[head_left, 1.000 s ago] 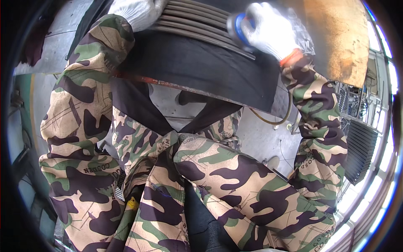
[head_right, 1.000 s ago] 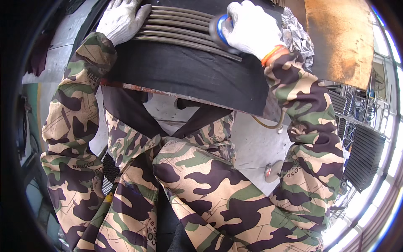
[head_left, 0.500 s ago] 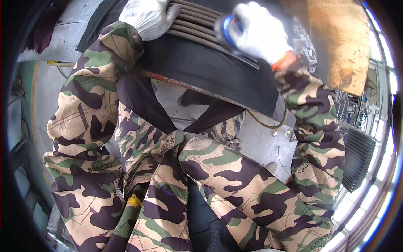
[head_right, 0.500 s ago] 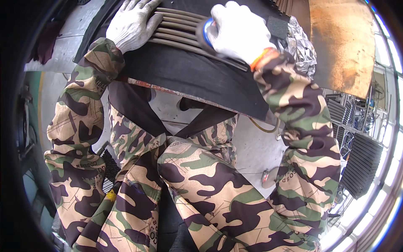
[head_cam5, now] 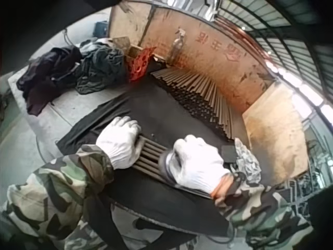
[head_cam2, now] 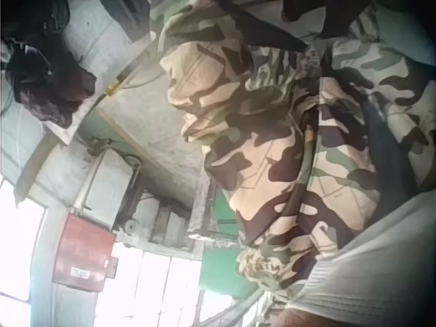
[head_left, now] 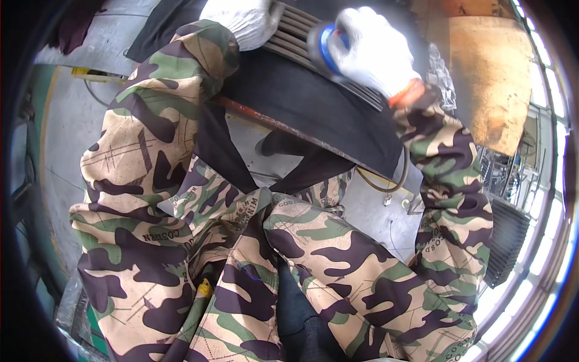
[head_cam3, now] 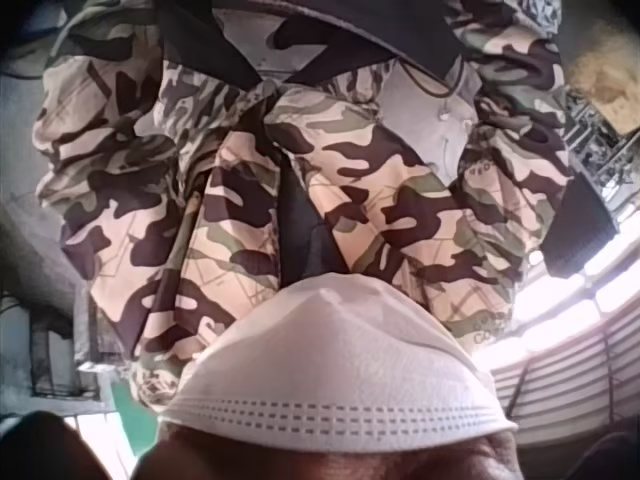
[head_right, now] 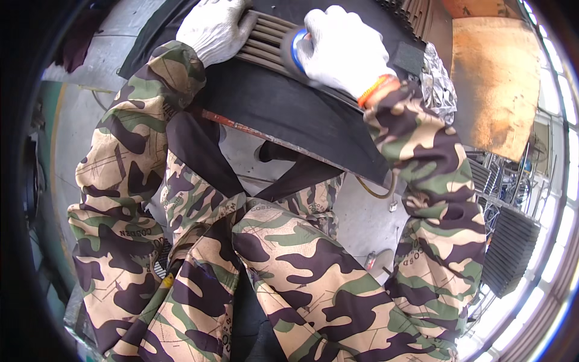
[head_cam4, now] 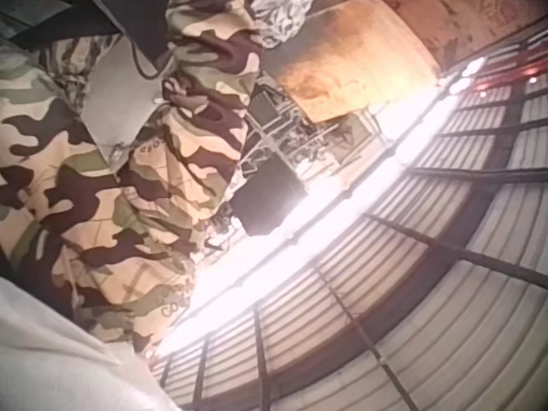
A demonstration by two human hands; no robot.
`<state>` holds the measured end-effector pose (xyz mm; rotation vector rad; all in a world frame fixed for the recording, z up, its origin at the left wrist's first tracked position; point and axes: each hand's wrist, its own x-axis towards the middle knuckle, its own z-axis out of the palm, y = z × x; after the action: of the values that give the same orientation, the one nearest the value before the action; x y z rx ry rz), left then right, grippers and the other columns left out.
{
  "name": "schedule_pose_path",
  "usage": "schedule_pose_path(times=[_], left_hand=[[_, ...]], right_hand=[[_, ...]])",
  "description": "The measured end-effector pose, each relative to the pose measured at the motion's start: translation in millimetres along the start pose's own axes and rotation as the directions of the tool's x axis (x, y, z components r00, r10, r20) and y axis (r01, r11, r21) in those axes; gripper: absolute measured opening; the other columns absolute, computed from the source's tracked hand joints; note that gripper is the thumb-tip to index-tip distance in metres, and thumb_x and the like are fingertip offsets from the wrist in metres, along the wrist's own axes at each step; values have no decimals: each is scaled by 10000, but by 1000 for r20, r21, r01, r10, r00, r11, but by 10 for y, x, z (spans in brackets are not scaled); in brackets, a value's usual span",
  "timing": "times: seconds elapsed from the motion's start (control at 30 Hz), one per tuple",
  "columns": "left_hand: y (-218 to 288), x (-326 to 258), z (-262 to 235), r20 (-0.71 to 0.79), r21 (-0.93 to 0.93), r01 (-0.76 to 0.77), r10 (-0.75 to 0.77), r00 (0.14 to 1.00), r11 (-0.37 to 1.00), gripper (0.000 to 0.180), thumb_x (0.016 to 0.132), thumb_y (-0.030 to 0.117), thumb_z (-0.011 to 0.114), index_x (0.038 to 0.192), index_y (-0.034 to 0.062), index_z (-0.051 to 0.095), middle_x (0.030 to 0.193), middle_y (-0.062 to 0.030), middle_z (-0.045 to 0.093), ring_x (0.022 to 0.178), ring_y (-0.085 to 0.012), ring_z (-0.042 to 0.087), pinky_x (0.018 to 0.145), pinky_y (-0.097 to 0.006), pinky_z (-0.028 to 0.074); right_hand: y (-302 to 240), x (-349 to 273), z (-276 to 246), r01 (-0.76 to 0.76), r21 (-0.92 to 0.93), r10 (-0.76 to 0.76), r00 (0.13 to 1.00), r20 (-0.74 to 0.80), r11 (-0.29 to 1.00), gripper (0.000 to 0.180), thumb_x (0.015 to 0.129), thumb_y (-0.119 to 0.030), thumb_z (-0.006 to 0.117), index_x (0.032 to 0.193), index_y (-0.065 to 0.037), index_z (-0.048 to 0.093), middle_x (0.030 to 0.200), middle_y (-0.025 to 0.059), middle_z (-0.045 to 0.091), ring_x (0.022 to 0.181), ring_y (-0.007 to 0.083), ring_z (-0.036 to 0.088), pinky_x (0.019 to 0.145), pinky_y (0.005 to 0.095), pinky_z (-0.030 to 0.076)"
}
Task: Polishing and cleaning metal tubes using a cloth and an orbital sander.
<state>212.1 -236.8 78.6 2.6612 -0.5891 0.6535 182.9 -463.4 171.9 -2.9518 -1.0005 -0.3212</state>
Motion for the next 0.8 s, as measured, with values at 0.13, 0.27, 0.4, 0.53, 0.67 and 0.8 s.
schedule_pose_path(times=[0.13,0.27,0.4,0.53,0.67,0.8], left_hand=[[27,-47,-126,42,-42,10,-8,999,999,296,922,214,644,1086,-30,676,1166,-215,679,1216,-408,596,1101,-480,426],[49,-99,-95,-32,-67,-1,-1,999,998,300,912,211,659,1098,-25,673,1170,-212,674,1229,-412,584,1106,-490,421],[40,-84,-41,-3,101,-22,22,1000,995,451,940,268,627,1225,-82,625,1354,-310,585,1336,-458,513,1177,-512,360],[-11,-96,-19,139,113,18,-34,990,993,567,992,348,558,1377,-68,565,1458,-298,534,1411,-459,453,1218,-536,295],[73,-168,-75,191,84,32,-47,980,996,573,1001,359,545,1407,-45,556,1482,-282,525,1434,-450,430,1232,-530,270],[77,-219,-178,197,115,22,-45,979,993,586,1000,358,547,1424,-46,545,1504,-281,506,1453,-440,412,1238,-529,260]], right_hand=[[74,138,76,-10,-37,9,999,-41,999,201,862,-264,659,875,-67,624,851,185,628,803,388,648,708,506,543],[148,171,120,-39,-76,34,997,-76,996,208,876,-271,642,886,-63,631,842,186,631,799,387,652,703,504,537],[-4,143,47,-16,-53,18,999,26,998,205,876,-272,645,885,-68,631,847,187,636,802,388,656,703,500,538],[150,344,187,-60,-98,58,998,-26,993,220,884,-284,636,913,-66,630,860,195,642,815,395,659,719,499,552],[69,205,132,-34,-86,35,999,7,996,231,888,-292,642,929,-65,631,902,195,644,852,397,667,731,510,554],[33,249,115,24,-34,-25,999,-42,999,232,887,-288,641,935,-61,631,871,193,641,834,401,669,739,516,554]])
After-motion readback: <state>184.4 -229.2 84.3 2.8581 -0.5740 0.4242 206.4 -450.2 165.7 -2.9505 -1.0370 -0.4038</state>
